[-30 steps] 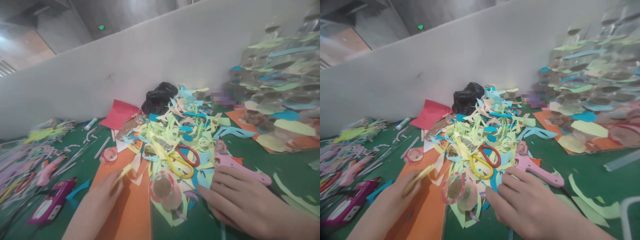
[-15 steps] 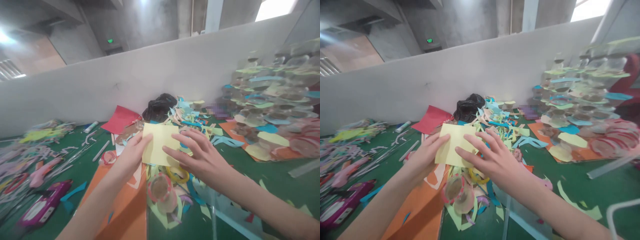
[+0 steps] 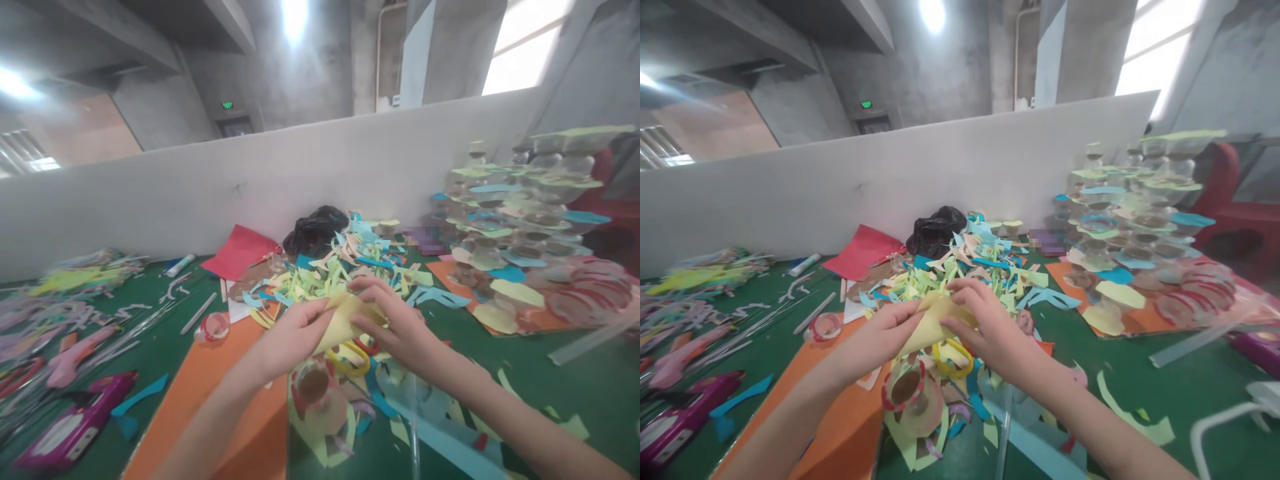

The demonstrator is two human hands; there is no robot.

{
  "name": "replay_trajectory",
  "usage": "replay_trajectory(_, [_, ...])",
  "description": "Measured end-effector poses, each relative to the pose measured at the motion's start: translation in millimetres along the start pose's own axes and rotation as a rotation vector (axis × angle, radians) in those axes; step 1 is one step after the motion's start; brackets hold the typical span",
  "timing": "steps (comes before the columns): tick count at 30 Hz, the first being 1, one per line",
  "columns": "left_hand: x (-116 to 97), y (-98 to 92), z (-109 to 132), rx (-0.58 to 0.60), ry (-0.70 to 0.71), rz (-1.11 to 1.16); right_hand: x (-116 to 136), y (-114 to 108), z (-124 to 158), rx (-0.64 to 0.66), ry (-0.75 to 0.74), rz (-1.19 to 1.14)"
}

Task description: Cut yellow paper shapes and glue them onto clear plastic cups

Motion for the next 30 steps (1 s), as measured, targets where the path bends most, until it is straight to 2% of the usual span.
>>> replay_trajectory(4, [8.9,-2.8,4.1,-0.09,-0.066,-0.021,-13.8,3.5,1.9,0.026,0.204,-0.126])
replay_trajectory(7, [6.4,8.2,5.9,-0.019,-0.041,-0.071,-14.6,4.0,2.9,0.018,0.27,-0.167])
replay_trajectory(9, [2.1,14.9,7.4,0.025,-0.02,-0.112,-14.0,4.9,2.4,0.007,0.283,-0.204])
replay_trajectory(12, [-5.3,17.3,8.8,0.019,0.02,-0.149,-13.4,9.0,0.9,0.016,0.274,-0.279])
replay_trajectory(15, [-8.1,12.7,9.2,-0.038,0.045,-0.206,-11.3,11.3,-0.3,0.037,0.24,-0.269])
replay_trajectory(20, [-3.3,-2.0,11.7,-0.171,-0.004,-0.416,-9.2,4.2,-0.4,-0.029,0.215,-0.18])
replay_trajectory(25, [-1.6,-1.2,11.0,-0.126,0.006,-0.499,-10.3,3.0,-0.3,-0.069,0.21,-0.162])
replay_trajectory(30, [-3.9,0.0,14.2,-0.068,0.004,-0.509,-20.4,6.4,3.5,-0.08,0.263,-0.27])
Point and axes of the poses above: each hand's wrist, its own z-axis away from the middle knuckle, its own y-axis out of the palm, x = y × z, the point moved 9 cm from there along -z, towards the middle knuckle, and after that the axes turned 8 degrees about x, right-handed, at the moved point
